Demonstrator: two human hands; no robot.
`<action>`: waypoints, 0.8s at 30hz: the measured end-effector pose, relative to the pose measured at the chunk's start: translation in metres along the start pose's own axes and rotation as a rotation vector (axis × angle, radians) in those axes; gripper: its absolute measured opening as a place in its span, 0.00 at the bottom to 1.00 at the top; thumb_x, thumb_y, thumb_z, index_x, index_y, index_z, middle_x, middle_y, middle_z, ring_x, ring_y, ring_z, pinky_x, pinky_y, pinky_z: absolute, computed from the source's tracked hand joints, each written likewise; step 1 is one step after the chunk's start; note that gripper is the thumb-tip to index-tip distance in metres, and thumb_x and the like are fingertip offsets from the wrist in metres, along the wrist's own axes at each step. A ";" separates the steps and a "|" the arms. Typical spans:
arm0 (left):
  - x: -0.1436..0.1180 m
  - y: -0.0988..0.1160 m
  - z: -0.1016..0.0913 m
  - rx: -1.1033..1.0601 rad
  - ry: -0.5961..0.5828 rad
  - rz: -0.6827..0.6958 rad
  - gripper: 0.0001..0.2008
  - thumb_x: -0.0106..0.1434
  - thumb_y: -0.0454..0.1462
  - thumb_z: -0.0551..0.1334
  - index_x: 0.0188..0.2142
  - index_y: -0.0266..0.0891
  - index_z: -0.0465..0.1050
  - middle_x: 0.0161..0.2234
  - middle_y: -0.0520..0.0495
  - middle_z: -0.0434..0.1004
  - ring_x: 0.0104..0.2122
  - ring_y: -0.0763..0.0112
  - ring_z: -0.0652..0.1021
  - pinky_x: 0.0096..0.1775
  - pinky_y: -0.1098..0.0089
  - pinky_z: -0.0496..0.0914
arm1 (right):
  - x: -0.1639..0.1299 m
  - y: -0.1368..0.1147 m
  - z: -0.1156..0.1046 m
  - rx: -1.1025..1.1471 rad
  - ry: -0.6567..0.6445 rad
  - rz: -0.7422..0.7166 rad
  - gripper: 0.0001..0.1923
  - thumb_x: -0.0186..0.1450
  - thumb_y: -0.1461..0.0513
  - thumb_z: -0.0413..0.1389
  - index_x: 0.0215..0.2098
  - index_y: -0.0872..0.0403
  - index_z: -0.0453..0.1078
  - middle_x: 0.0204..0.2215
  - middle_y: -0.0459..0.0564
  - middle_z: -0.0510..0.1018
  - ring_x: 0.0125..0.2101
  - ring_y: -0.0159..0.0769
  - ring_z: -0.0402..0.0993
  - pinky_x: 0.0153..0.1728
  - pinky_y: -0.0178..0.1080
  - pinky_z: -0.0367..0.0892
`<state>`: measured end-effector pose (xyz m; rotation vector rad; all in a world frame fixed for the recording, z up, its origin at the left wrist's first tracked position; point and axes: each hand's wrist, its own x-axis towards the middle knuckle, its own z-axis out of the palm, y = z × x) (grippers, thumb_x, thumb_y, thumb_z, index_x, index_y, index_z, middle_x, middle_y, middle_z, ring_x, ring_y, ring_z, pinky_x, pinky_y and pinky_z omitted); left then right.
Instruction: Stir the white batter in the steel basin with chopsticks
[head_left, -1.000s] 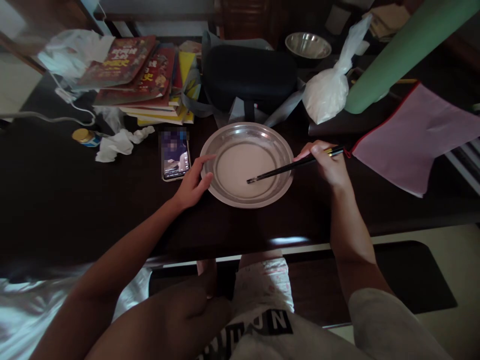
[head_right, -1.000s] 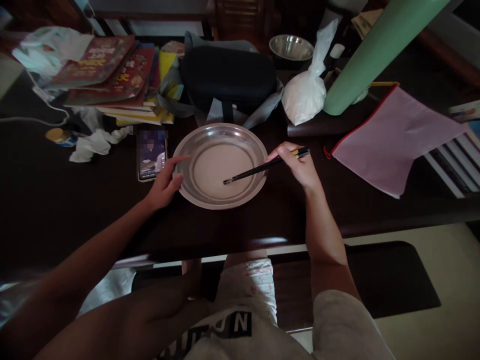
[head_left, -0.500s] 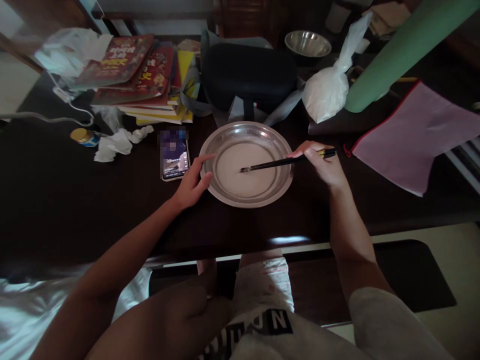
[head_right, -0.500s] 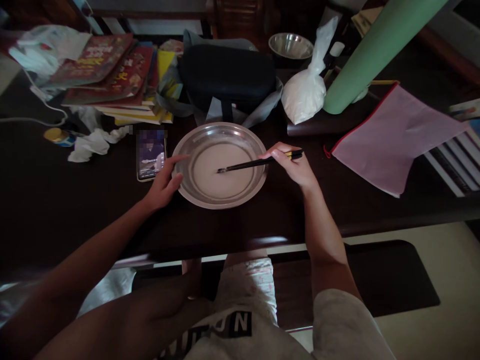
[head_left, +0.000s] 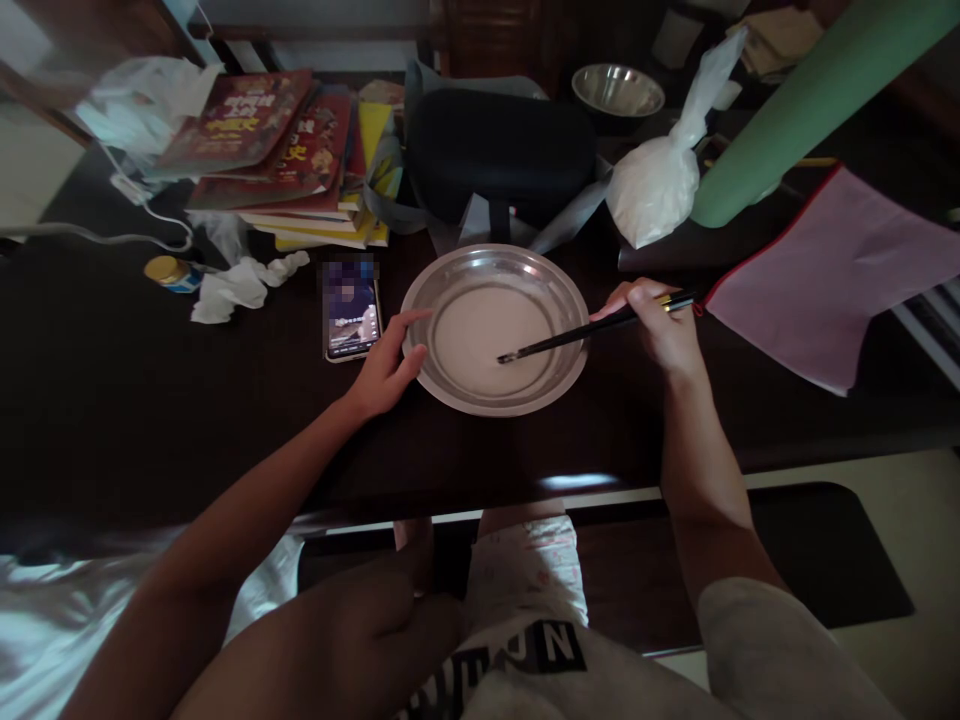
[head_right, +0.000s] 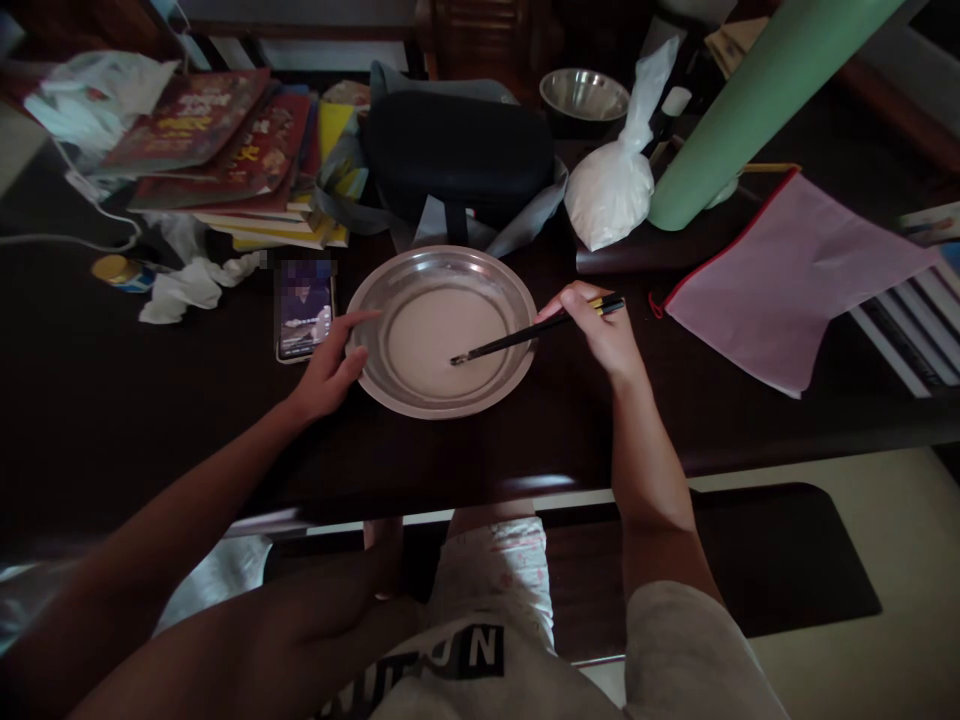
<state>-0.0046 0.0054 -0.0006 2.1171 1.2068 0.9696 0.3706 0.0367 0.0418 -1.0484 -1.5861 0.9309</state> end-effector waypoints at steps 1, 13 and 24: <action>0.000 0.000 0.000 0.000 0.001 -0.002 0.30 0.72 0.58 0.49 0.62 0.43 0.61 0.58 0.38 0.70 0.57 0.52 0.73 0.59 0.51 0.68 | 0.000 0.000 0.000 -0.003 -0.033 -0.003 0.19 0.66 0.44 0.56 0.28 0.44 0.80 0.26 0.45 0.83 0.35 0.42 0.83 0.42 0.48 0.78; 0.000 -0.002 0.000 0.023 0.006 0.016 0.29 0.72 0.57 0.49 0.62 0.41 0.62 0.57 0.37 0.71 0.57 0.53 0.73 0.59 0.52 0.69 | 0.000 0.002 0.000 0.014 -0.113 -0.023 0.17 0.67 0.46 0.56 0.31 0.45 0.80 0.28 0.45 0.84 0.35 0.39 0.83 0.41 0.45 0.77; 0.000 -0.002 0.000 0.025 0.011 0.032 0.29 0.73 0.56 0.49 0.63 0.42 0.61 0.57 0.38 0.71 0.55 0.53 0.74 0.57 0.52 0.70 | 0.000 0.001 0.001 0.009 -0.137 -0.044 0.16 0.67 0.46 0.57 0.32 0.45 0.81 0.29 0.45 0.84 0.35 0.39 0.83 0.41 0.44 0.76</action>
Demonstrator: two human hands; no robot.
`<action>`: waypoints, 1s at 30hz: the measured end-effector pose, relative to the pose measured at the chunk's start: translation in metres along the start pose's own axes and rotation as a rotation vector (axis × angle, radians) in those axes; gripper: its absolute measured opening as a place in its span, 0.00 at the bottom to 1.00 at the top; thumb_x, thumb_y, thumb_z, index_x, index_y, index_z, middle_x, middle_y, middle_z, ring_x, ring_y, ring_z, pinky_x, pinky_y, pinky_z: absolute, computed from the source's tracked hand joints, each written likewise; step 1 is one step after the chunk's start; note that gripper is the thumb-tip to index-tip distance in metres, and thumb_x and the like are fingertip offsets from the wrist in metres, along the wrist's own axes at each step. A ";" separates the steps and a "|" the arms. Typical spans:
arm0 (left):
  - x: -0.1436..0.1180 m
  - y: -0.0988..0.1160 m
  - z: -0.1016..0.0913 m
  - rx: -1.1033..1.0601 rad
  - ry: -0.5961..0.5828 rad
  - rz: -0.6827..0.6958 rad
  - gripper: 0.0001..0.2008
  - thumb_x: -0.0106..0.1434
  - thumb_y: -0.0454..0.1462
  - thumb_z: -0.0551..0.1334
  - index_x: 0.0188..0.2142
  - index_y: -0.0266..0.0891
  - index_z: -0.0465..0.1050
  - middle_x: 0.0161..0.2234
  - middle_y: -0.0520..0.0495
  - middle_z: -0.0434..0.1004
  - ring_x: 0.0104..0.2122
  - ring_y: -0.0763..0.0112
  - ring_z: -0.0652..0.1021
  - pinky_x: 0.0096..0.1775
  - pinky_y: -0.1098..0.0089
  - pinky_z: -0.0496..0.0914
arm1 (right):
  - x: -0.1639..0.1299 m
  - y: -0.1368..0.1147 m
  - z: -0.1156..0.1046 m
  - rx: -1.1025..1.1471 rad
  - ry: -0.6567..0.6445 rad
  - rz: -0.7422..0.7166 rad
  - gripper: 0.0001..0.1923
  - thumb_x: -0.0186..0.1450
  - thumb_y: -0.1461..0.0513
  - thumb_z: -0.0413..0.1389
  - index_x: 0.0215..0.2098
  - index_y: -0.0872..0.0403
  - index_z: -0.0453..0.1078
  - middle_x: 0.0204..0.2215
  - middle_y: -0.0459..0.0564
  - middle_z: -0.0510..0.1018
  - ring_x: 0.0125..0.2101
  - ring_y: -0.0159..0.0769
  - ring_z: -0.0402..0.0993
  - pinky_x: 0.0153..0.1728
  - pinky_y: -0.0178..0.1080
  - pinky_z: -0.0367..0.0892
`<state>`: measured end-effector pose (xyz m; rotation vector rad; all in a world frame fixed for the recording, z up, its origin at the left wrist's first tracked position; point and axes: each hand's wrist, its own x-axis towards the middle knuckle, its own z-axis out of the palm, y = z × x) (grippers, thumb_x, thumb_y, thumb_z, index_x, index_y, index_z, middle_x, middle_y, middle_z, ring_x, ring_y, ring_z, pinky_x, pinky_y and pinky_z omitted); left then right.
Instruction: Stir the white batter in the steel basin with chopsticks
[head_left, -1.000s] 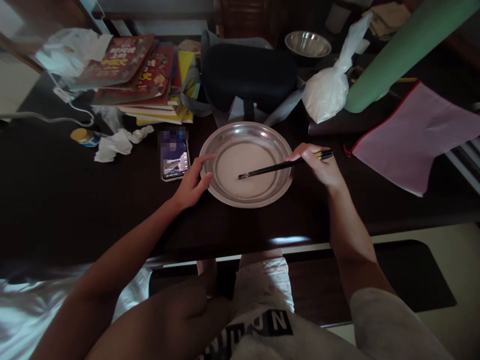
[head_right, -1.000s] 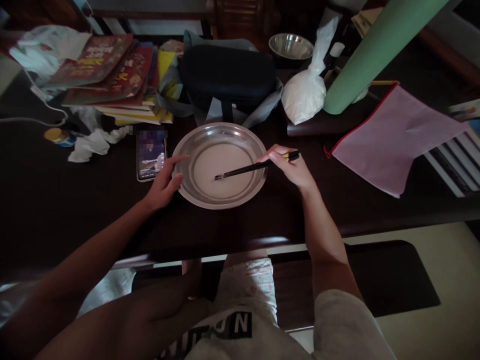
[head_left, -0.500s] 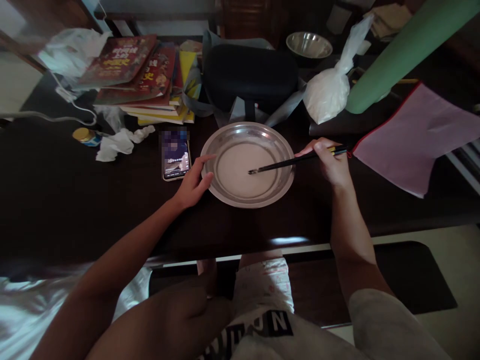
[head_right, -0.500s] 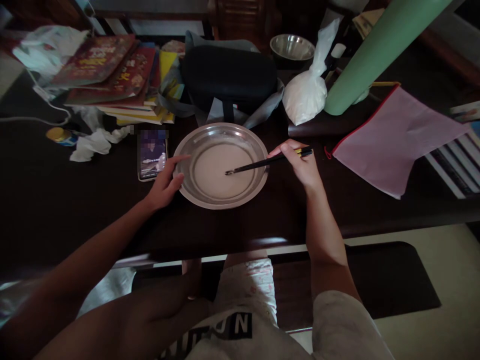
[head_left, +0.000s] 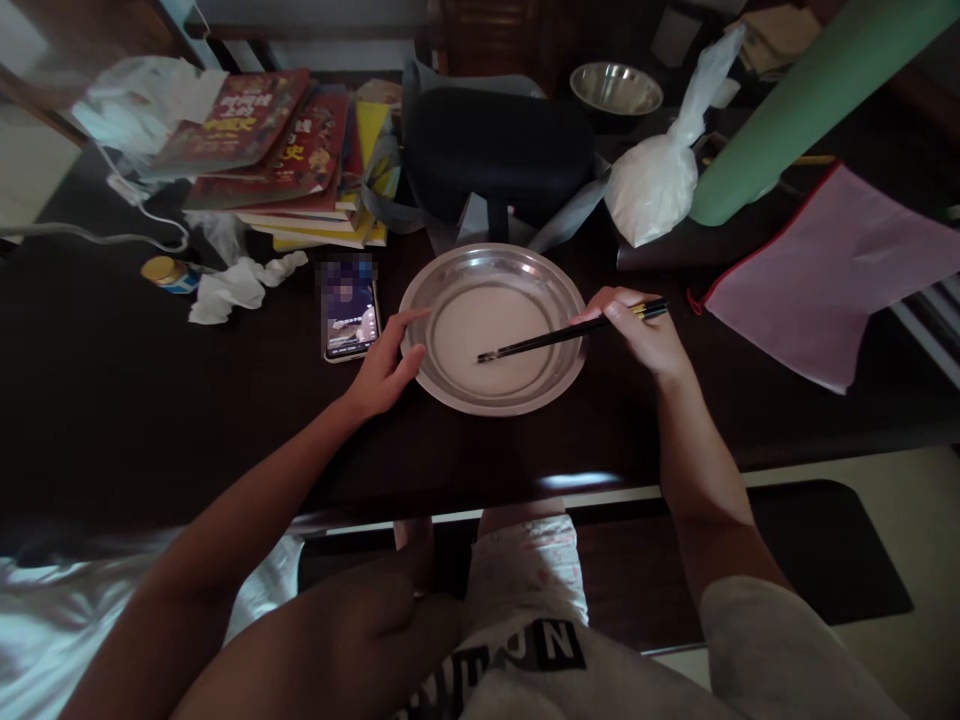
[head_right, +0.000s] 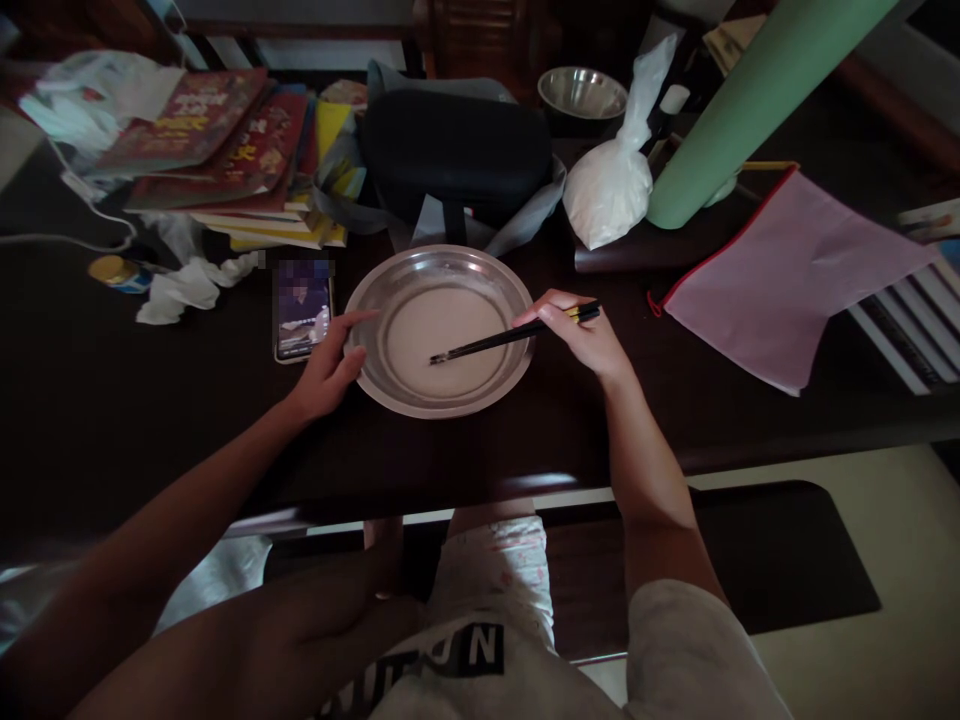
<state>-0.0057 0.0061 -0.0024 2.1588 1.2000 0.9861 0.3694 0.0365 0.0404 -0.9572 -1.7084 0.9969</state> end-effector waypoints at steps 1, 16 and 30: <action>0.000 0.000 0.000 0.000 0.001 0.002 0.29 0.73 0.56 0.49 0.63 0.41 0.61 0.57 0.38 0.71 0.55 0.53 0.74 0.57 0.52 0.70 | 0.000 0.000 0.000 -0.005 0.000 -0.007 0.16 0.67 0.47 0.57 0.32 0.45 0.81 0.30 0.45 0.84 0.35 0.39 0.83 0.41 0.44 0.76; 0.000 0.002 0.000 0.001 -0.001 -0.008 0.29 0.73 0.56 0.49 0.62 0.41 0.61 0.58 0.37 0.71 0.57 0.53 0.74 0.58 0.52 0.69 | 0.001 0.000 -0.001 0.019 0.157 0.041 0.17 0.66 0.45 0.57 0.31 0.46 0.79 0.26 0.45 0.82 0.31 0.39 0.82 0.39 0.46 0.78; 0.000 0.000 0.000 0.001 -0.003 -0.007 0.29 0.72 0.57 0.49 0.63 0.41 0.61 0.57 0.38 0.71 0.57 0.52 0.73 0.59 0.51 0.69 | 0.001 0.000 0.001 0.019 0.025 0.001 0.17 0.67 0.46 0.57 0.31 0.46 0.80 0.28 0.45 0.83 0.35 0.39 0.83 0.41 0.45 0.76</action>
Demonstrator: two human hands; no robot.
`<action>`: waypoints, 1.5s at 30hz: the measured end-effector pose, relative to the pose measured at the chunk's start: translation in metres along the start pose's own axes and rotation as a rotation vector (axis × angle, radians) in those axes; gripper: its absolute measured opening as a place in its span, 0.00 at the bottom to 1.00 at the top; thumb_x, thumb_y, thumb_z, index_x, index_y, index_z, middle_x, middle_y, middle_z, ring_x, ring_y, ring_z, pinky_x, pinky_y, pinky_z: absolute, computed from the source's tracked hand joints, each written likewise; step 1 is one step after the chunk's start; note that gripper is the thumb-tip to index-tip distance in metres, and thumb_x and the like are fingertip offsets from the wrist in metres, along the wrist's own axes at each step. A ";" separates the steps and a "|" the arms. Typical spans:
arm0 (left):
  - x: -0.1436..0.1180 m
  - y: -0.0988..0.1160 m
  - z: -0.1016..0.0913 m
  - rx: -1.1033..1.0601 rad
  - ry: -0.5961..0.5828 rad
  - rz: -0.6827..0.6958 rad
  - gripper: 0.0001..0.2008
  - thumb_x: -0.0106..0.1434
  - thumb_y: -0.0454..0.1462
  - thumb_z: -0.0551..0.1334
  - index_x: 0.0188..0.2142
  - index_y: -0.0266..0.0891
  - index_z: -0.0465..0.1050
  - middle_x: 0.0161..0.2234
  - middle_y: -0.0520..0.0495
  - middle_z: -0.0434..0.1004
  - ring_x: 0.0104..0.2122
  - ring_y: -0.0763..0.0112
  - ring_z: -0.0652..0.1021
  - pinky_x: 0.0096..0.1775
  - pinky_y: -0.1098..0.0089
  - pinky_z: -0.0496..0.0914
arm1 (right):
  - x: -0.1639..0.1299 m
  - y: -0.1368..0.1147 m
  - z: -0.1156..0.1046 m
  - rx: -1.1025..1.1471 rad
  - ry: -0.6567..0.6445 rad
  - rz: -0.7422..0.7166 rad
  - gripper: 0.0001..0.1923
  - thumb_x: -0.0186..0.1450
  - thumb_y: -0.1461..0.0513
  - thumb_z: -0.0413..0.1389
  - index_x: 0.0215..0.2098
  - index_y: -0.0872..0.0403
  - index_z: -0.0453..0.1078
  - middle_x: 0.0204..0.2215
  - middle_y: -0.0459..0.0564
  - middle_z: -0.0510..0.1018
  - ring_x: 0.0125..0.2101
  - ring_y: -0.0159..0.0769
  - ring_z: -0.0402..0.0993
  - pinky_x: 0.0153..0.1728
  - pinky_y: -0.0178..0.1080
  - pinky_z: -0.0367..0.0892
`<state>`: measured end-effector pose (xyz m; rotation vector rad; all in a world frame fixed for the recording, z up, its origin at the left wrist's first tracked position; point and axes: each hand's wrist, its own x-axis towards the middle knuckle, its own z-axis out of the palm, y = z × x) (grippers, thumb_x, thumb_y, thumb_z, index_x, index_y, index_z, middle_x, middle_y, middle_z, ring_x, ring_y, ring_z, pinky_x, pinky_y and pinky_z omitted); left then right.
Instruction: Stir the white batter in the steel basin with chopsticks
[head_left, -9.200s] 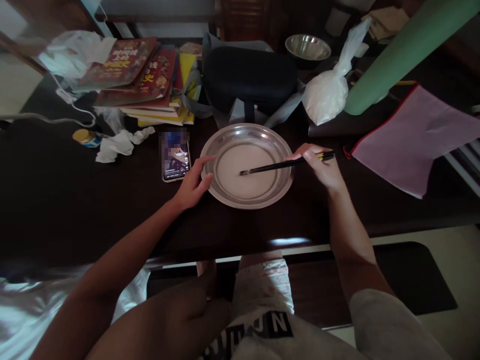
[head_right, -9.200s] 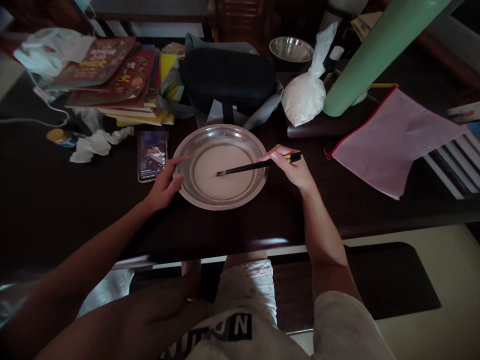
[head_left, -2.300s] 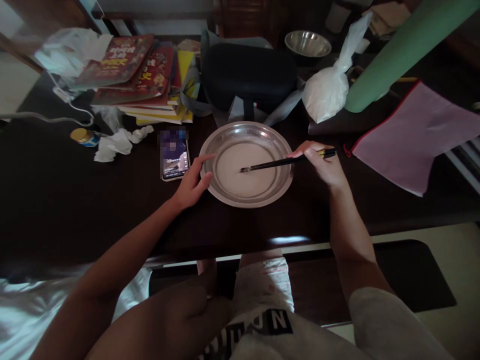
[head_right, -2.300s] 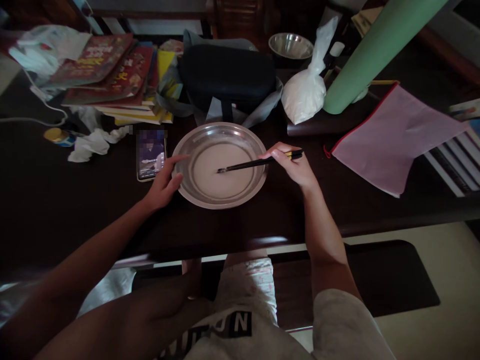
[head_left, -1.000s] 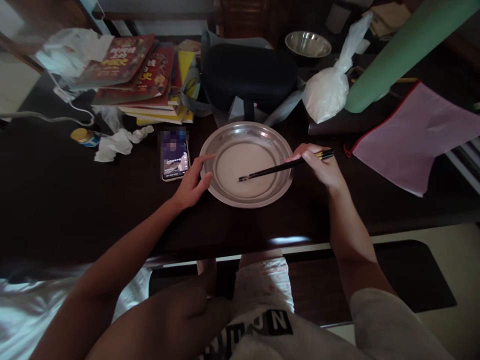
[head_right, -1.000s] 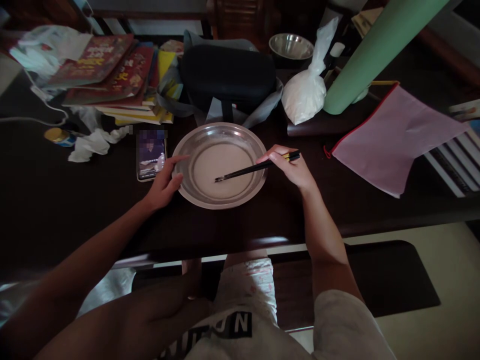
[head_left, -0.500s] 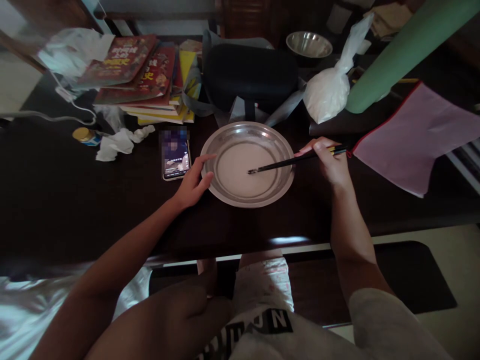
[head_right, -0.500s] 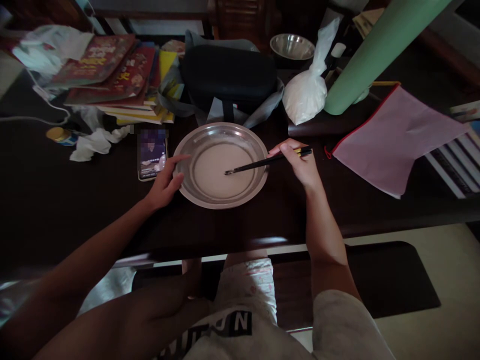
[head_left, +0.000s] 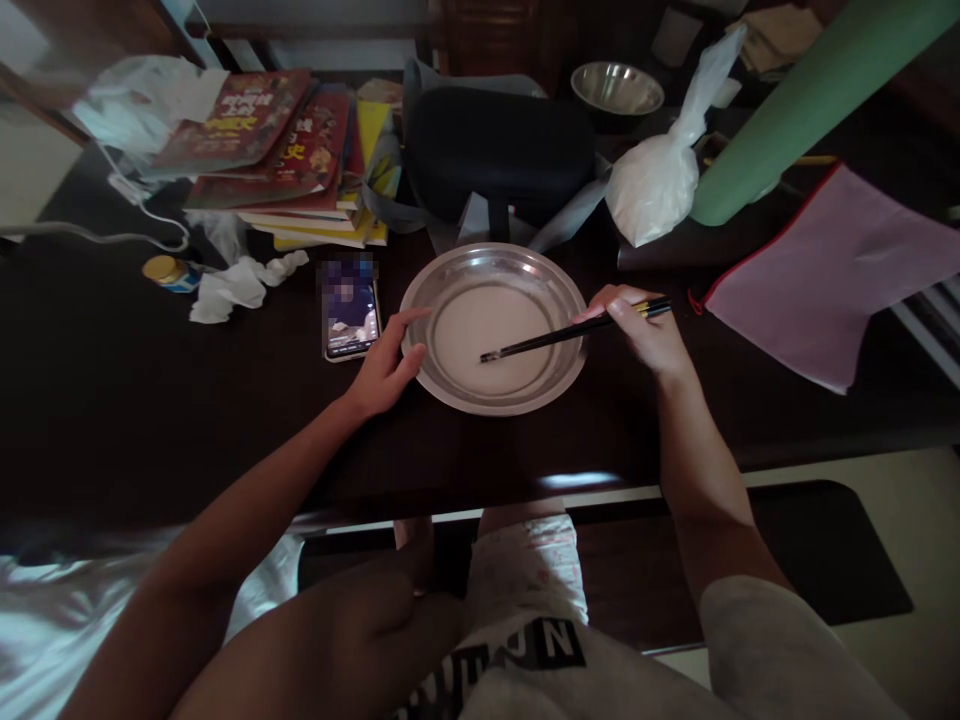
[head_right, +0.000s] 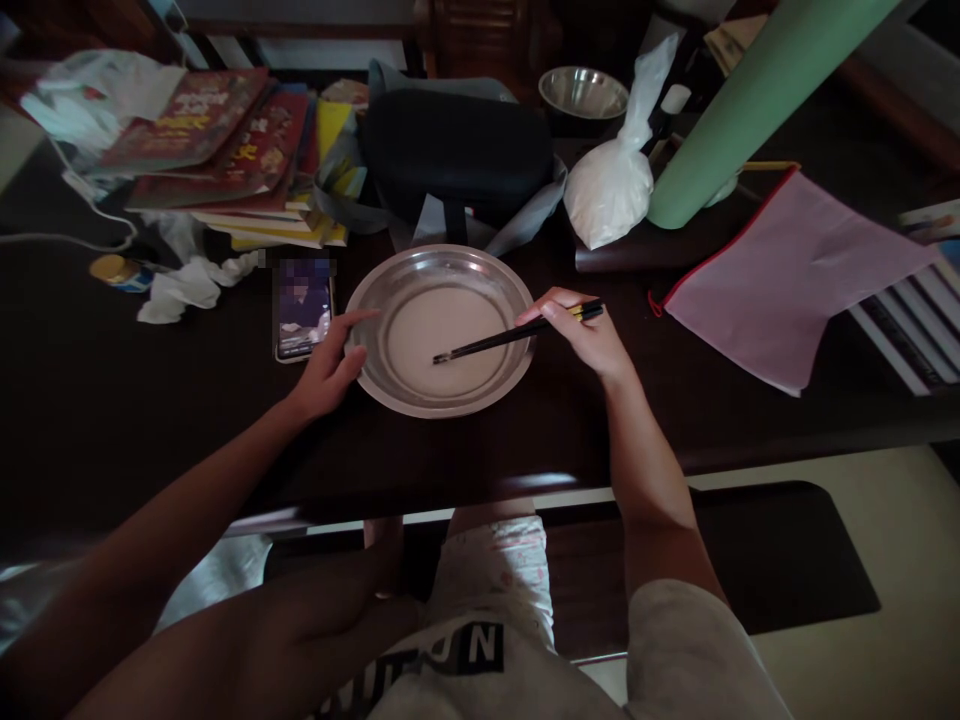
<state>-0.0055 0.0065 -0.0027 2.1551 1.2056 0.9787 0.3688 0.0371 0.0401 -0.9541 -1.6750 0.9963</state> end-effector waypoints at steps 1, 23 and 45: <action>0.000 0.001 0.000 -0.001 0.000 -0.001 0.29 0.72 0.57 0.49 0.63 0.41 0.62 0.57 0.37 0.71 0.57 0.52 0.74 0.59 0.51 0.69 | 0.000 0.000 0.000 -0.013 -0.002 -0.005 0.16 0.67 0.46 0.57 0.32 0.46 0.80 0.29 0.45 0.83 0.36 0.39 0.83 0.42 0.45 0.76; 0.000 0.004 -0.001 -0.011 -0.001 -0.021 0.30 0.72 0.57 0.49 0.62 0.41 0.62 0.57 0.38 0.71 0.56 0.52 0.74 0.58 0.51 0.70 | 0.001 -0.001 0.000 -0.046 0.064 0.008 0.17 0.66 0.45 0.58 0.31 0.46 0.80 0.29 0.46 0.84 0.35 0.39 0.83 0.43 0.46 0.77; 0.000 0.004 -0.001 -0.017 -0.007 -0.034 0.30 0.72 0.57 0.49 0.62 0.41 0.62 0.56 0.38 0.71 0.55 0.53 0.74 0.57 0.52 0.70 | 0.000 -0.001 0.000 -0.029 0.130 0.014 0.16 0.66 0.45 0.58 0.30 0.44 0.80 0.27 0.45 0.83 0.34 0.41 0.83 0.41 0.48 0.77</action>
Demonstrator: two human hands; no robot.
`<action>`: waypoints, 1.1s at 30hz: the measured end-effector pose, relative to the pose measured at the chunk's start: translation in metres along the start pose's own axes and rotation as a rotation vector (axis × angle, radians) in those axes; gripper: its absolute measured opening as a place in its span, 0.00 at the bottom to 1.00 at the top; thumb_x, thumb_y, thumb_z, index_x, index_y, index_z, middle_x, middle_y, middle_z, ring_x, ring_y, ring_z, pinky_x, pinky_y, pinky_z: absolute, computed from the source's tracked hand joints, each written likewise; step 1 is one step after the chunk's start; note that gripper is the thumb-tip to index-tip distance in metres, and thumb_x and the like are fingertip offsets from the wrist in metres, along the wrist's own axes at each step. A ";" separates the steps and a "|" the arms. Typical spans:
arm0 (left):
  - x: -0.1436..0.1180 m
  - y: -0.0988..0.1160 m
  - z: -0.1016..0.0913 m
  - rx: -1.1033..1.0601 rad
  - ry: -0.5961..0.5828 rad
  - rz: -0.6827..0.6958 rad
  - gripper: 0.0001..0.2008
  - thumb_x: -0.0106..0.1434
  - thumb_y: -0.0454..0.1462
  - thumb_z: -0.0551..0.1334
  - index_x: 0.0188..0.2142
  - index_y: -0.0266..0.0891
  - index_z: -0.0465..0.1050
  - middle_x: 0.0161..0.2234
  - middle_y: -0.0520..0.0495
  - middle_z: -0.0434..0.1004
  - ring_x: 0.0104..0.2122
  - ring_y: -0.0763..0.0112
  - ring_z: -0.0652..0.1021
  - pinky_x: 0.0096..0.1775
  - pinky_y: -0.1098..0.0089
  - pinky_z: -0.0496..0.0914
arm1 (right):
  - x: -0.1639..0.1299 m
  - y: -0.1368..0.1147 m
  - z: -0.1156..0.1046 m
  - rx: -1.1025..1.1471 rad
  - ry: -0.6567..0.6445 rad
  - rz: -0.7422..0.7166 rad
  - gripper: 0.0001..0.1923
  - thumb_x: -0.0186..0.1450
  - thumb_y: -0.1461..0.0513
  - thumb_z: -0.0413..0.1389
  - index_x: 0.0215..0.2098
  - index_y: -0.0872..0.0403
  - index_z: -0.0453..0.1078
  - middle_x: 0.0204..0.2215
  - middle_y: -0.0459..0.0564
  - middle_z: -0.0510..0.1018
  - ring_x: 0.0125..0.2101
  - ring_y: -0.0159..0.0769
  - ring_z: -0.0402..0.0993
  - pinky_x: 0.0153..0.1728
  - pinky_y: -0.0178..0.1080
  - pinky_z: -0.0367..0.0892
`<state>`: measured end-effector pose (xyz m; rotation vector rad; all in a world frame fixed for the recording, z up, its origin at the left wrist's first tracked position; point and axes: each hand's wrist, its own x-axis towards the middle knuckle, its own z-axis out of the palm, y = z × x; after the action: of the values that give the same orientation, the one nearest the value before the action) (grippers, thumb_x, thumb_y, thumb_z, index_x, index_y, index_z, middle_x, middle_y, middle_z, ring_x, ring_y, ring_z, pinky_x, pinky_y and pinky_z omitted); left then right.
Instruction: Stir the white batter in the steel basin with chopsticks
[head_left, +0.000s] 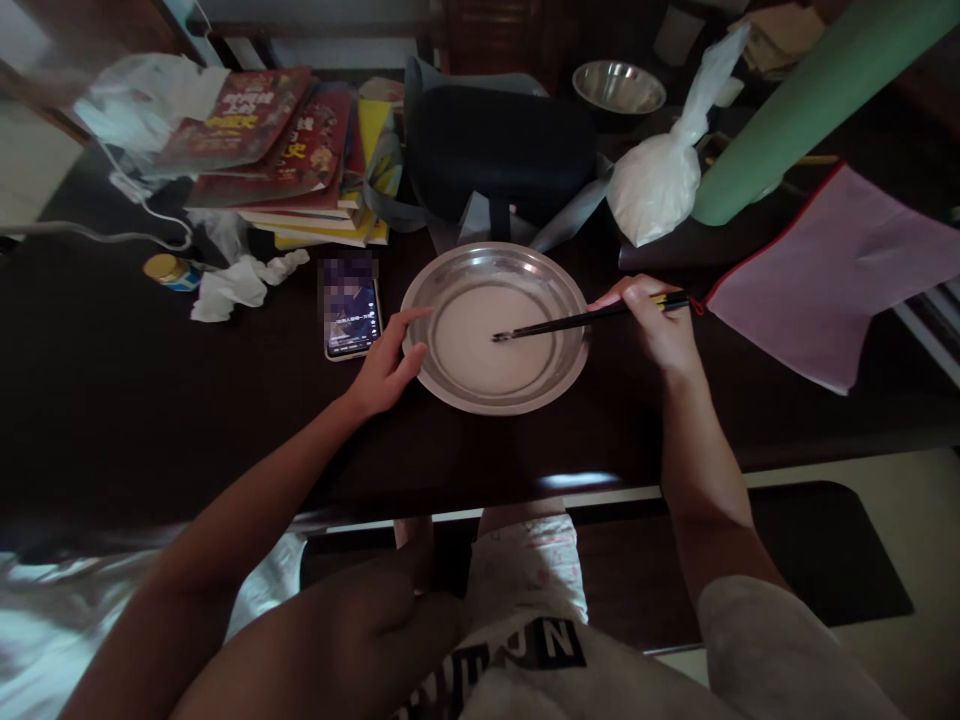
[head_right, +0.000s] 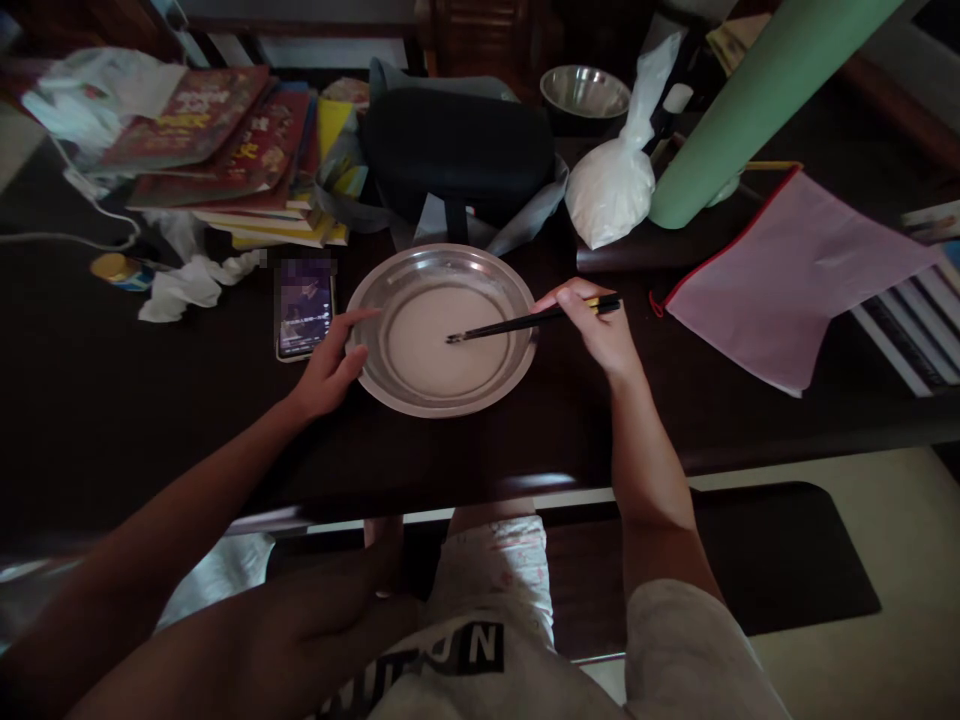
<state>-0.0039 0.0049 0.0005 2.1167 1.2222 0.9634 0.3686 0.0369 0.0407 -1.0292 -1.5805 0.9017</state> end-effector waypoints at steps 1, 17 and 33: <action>0.000 0.000 0.000 -0.003 -0.002 -0.002 0.30 0.72 0.57 0.49 0.62 0.41 0.62 0.57 0.38 0.71 0.55 0.53 0.74 0.58 0.52 0.70 | 0.000 0.000 0.000 0.007 0.017 0.006 0.17 0.66 0.45 0.58 0.30 0.44 0.80 0.26 0.45 0.82 0.33 0.42 0.82 0.41 0.48 0.77; 0.000 0.000 0.000 -0.002 0.004 0.016 0.29 0.72 0.57 0.49 0.62 0.42 0.62 0.57 0.38 0.71 0.56 0.53 0.74 0.58 0.52 0.70 | 0.000 -0.002 0.002 -0.030 -0.118 -0.020 0.17 0.67 0.45 0.57 0.32 0.45 0.81 0.30 0.45 0.84 0.37 0.40 0.83 0.42 0.46 0.77; -0.001 -0.001 0.000 -0.001 -0.001 0.012 0.29 0.72 0.56 0.49 0.62 0.40 0.61 0.58 0.38 0.70 0.57 0.53 0.73 0.60 0.53 0.68 | 0.000 0.000 -0.003 0.020 0.011 -0.005 0.16 0.67 0.47 0.57 0.31 0.45 0.80 0.26 0.45 0.83 0.31 0.39 0.82 0.39 0.45 0.77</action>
<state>-0.0045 0.0050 -0.0007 2.1259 1.2097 0.9674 0.3712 0.0371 0.0410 -1.0143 -1.5611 0.9055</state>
